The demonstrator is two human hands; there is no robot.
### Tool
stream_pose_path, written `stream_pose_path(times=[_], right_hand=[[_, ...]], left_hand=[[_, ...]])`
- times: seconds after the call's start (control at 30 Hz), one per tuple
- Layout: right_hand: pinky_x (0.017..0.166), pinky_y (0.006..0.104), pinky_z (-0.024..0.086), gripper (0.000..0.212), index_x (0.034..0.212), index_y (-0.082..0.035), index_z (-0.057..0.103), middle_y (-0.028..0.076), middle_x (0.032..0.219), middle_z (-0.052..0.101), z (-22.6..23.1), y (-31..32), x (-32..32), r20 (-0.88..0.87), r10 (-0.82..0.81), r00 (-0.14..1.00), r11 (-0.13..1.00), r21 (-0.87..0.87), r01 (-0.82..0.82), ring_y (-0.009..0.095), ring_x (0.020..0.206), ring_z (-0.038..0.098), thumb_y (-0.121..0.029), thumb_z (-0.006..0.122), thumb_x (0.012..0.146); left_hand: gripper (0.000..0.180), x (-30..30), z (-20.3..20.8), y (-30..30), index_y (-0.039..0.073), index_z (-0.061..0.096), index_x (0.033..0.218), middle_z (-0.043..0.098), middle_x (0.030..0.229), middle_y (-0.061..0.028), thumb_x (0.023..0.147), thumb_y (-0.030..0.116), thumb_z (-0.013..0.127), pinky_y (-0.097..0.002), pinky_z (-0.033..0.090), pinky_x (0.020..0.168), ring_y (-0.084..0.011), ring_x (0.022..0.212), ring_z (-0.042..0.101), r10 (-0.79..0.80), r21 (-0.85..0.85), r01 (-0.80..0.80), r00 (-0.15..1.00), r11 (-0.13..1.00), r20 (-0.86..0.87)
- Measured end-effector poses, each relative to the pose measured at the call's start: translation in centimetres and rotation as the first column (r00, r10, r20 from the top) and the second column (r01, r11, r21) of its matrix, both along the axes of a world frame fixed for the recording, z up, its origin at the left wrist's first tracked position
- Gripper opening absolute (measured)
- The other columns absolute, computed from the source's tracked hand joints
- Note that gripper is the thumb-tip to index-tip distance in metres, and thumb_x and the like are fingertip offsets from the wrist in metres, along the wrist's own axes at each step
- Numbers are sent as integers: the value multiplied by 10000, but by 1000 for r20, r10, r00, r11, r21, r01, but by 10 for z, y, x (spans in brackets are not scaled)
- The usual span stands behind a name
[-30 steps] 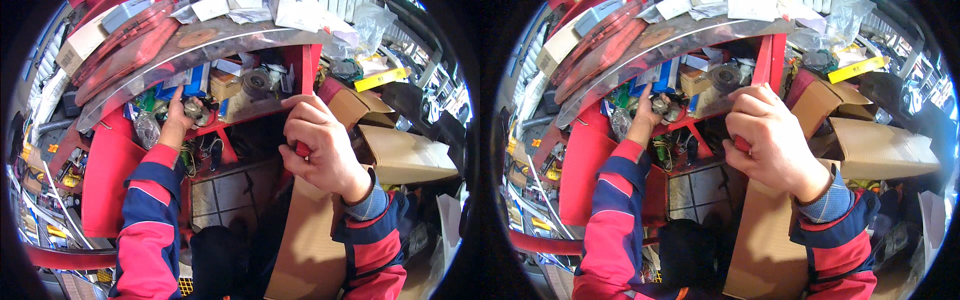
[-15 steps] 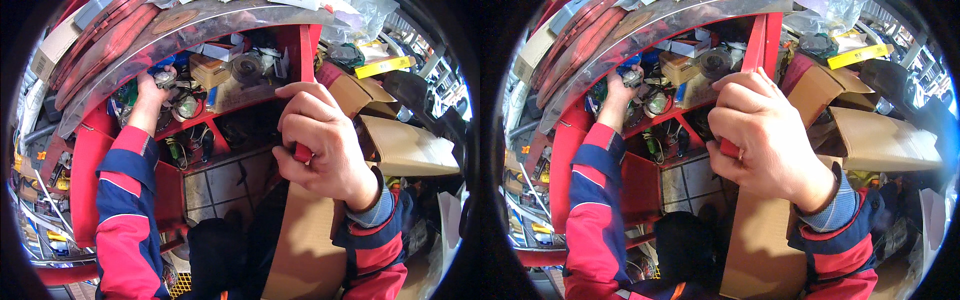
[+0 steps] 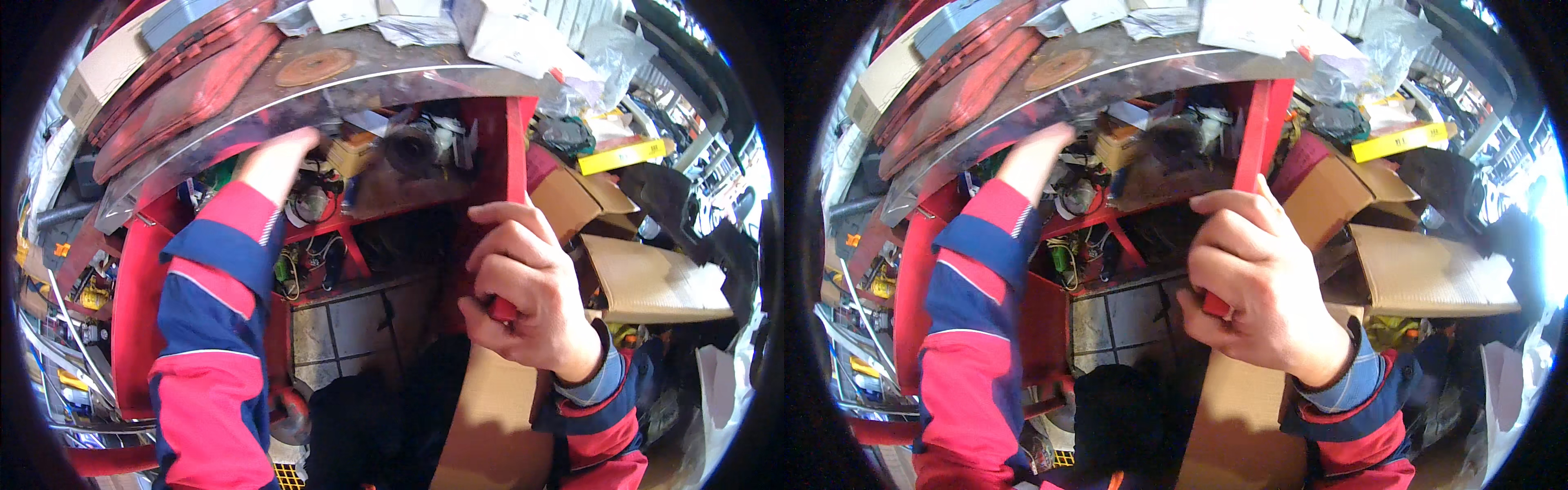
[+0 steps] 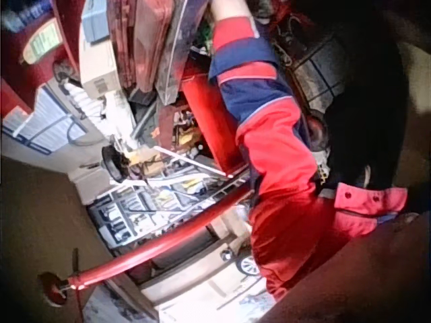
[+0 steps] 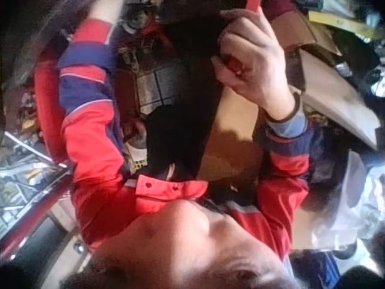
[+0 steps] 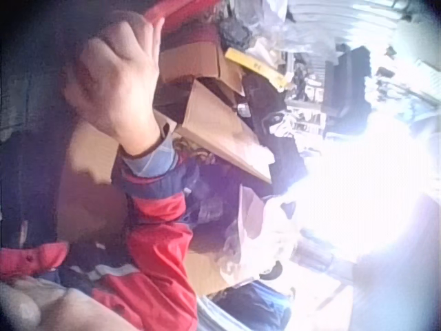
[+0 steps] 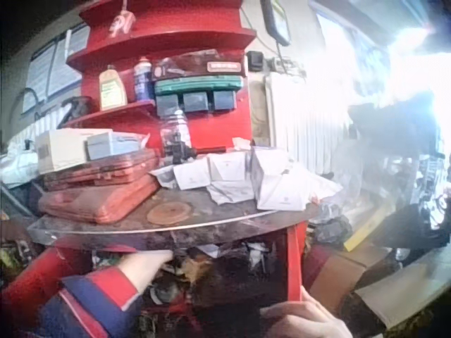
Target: The person retrieves a small metal part from a red tool cabinet and then sits on a stool to assemble it with a black plastic trim piece. They repeatedly insert and remove the metal part to test the fit before placing the assembled piece on the floor.
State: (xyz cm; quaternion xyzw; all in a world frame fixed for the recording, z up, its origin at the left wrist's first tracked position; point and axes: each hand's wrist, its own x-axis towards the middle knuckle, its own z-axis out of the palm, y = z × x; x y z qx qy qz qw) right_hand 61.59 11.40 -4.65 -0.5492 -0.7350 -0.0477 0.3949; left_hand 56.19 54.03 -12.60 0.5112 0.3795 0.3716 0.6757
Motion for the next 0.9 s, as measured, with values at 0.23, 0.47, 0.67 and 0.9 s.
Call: stream_pose_path(times=[0.23,0.47,0.67,0.9], right_hand=[[998,511,530,248,748,-91,623,91,995,695,3,2,-3,45,-3,999,1000,-21,4,429,1262,639,-24,834,636],[985,511,527,271,743,-95,608,90,983,688,0,1,0,48,-6,999,1000,-23,7,431,1254,641,-13,827,605],[972,515,522,275,727,-96,582,93,967,679,1,4,-5,40,-30,999,999,-36,31,428,1259,633,0,798,588],[962,521,515,285,709,-104,544,92,948,675,0,4,-6,48,-52,998,997,-51,54,426,1269,625,-15,780,575]], left_hand=[[459,29,5,-14,65,637,1225,701,1020,-156,1080,498,591,-447,595,684,-264,780,664,-41,39,46,993,998,-114],[454,-26,8,12,68,641,1216,703,1016,-153,1083,499,592,-450,597,679,-265,783,669,-77,-64,75,997,995,-26],[450,-57,3,30,71,646,1208,705,1011,-150,1084,500,593,-452,599,675,-266,786,673,-112,-119,111,994,987,4],[445,-52,-1,26,74,651,1199,707,1007,-147,1087,501,594,-454,601,670,-268,789,678,-132,-112,130,991,985,-6]])
